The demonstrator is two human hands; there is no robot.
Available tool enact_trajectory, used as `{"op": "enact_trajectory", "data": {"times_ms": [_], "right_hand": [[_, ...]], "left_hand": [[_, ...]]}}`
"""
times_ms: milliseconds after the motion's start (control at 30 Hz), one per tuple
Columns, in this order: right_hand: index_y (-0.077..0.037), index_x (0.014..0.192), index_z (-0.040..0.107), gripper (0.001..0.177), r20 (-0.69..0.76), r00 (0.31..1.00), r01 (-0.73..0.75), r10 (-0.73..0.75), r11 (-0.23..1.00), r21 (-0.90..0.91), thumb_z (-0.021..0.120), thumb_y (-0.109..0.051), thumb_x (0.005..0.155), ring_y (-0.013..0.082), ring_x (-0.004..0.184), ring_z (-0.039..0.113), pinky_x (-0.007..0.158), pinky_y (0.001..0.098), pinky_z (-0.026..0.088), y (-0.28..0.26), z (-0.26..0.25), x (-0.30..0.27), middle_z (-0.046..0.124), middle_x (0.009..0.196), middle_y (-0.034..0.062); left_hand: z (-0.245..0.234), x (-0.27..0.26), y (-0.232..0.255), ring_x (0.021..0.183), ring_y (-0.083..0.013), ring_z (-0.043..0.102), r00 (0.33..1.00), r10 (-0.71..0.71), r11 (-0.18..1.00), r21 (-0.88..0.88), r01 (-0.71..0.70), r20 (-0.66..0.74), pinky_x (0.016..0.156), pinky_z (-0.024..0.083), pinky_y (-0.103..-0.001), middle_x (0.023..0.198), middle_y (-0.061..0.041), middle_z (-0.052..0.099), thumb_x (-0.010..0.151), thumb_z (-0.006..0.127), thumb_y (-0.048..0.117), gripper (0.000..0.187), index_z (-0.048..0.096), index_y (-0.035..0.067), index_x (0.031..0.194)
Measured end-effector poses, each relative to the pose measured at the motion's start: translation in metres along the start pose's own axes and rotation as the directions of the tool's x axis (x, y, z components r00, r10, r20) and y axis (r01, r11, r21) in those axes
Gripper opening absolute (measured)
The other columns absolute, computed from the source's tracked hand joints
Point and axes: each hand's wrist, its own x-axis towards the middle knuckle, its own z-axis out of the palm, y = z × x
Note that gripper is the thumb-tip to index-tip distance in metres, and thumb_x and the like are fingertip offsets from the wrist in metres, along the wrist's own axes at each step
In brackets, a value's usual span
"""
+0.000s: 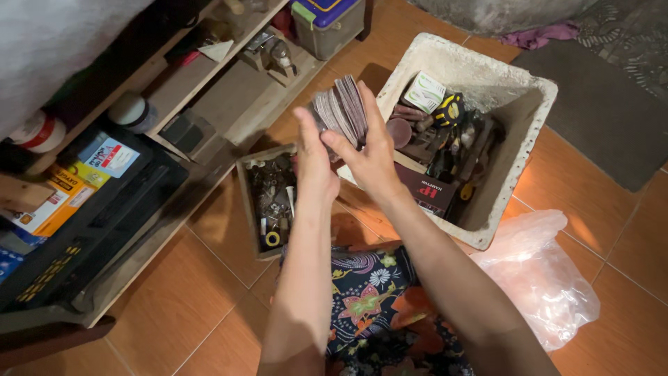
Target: The person sits on the floor and organizes items from a wooden toolbox into a white styrofoam box. They handle sanding discs, small hardware, a packaged tool, a wooden stick, and a green power tool with a cord, placing them into the box.
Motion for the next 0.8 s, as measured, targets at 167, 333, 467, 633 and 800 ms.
{"op": "enact_trajectory", "data": {"times_ms": [167, 333, 467, 633, 800], "right_hand": [[0.004, 0.159, 0.019, 0.120, 0.004, 0.997, -0.078, 0.078, 0.996, -0.048, 0.096, -0.033, 0.074, 0.0253, 0.138, 0.054, 0.116, 0.0360, 0.043, 0.008, -0.004, 0.006, 0.052, 0.150, 0.0210], [-0.004, 0.152, 0.038, 0.095, -0.045, 0.964, -0.186, 0.261, 0.789, 0.585, 0.093, -0.020, 0.077, 0.0270, 0.130, 0.060, 0.113, 0.0455, 0.049, 0.009, -0.018, 0.015, 0.057, 0.143, 0.0160], [-0.007, 0.152, 0.048, 0.076, 0.178, 0.925, -0.311, 0.336, 0.396, 0.864, 0.084, -0.027, 0.088, 0.0282, 0.130, 0.059, 0.113, 0.0506, 0.049, 0.012, -0.029, 0.017, 0.060, 0.140, 0.0121], [-0.011, 0.145, 0.050, 0.073, 0.339, 0.841, -0.477, 0.423, 0.281, 0.833, 0.077, -0.042, 0.085, 0.0279, 0.127, 0.061, 0.109, 0.0547, 0.050, 0.023, -0.031, 0.019, 0.063, 0.138, 0.0089], [-0.010, 0.140, 0.057, 0.065, 0.304, 0.834, -0.526, 0.460, 0.497, 0.690, 0.073, -0.046, 0.089, 0.0245, 0.124, 0.061, 0.106, 0.0465, 0.049, 0.030, -0.031, 0.020, 0.064, 0.135, 0.0073]], "left_hand": [[-0.009, 0.005, -0.002, 0.125, -0.0228, 0.063, 0.994, 0.004, 0.994, -0.112, 0.009, 0.110, 0.104, 0.053, -0.037, 0.142, -0.014, 0.061, 0.099, 0.039, 0.067, 0.083, 0.050, 0.001, 0.147], [-0.005, 0.004, -0.005, 0.125, -0.0257, 0.061, 0.968, 0.215, 0.975, 0.032, -0.221, 0.133, 0.107, 0.052, -0.044, 0.142, -0.015, 0.059, 0.094, 0.073, 0.035, 0.066, 0.050, 0.006, 0.149], [0.003, 0.003, 0.003, 0.115, -0.0261, 0.064, 0.999, 0.012, 1.000, -0.002, -0.012, 0.037, 0.093, 0.056, -0.045, 0.129, -0.013, 0.060, 0.085, 0.080, 0.021, 0.061, 0.053, 0.014, 0.139], [0.005, -0.001, 0.007, 0.110, -0.0257, 0.066, 0.948, -0.239, 0.947, -0.163, 0.275, 0.209, 0.087, 0.056, -0.041, 0.122, -0.013, 0.069, 0.089, 0.075, 0.031, 0.054, 0.062, 0.004, 0.134], [-0.003, 0.002, 0.005, 0.102, -0.0272, 0.070, 0.985, -0.141, 0.979, -0.136, 0.154, 0.104, 0.085, 0.060, -0.046, 0.115, -0.013, 0.070, 0.082, 0.074, 0.020, 0.051, 0.061, -0.001, 0.127]]}}
